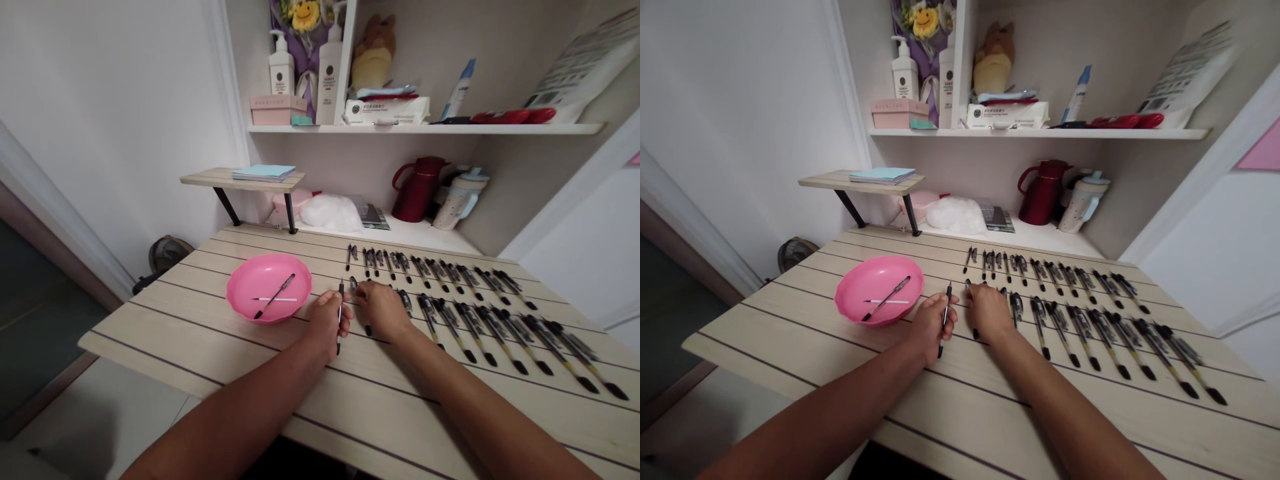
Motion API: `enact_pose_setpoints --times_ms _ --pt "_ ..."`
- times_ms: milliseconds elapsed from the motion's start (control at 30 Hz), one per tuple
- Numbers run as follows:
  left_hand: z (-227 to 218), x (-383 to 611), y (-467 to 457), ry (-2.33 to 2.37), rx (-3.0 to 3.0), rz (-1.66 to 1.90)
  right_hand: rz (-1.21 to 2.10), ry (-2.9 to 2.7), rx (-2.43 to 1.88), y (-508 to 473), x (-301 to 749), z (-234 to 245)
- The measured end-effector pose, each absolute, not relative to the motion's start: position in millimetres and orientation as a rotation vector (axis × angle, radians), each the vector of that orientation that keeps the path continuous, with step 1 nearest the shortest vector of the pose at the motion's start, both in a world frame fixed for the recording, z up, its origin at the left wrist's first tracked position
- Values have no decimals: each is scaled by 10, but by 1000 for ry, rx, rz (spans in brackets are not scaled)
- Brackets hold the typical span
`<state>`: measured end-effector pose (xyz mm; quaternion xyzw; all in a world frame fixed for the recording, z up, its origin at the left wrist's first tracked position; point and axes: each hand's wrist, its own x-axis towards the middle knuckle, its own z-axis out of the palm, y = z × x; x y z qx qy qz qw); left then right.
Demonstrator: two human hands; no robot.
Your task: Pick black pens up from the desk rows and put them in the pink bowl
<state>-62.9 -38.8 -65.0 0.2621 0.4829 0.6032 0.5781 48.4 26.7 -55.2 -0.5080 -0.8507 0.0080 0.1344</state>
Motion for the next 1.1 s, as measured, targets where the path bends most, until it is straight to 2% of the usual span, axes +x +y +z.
enact_pose_setpoints --times_ms 367,800,1100 --pt "-646 -630 -387 1131 608 1409 -158 -2593 -1466 281 427 -598" --pt "-635 -620 -359 1213 540 1410 13 -2406 -1478 115 778 -410" --pt "-706 -647 -302 1462 824 1422 53 -2369 -1537 48 802 -460"
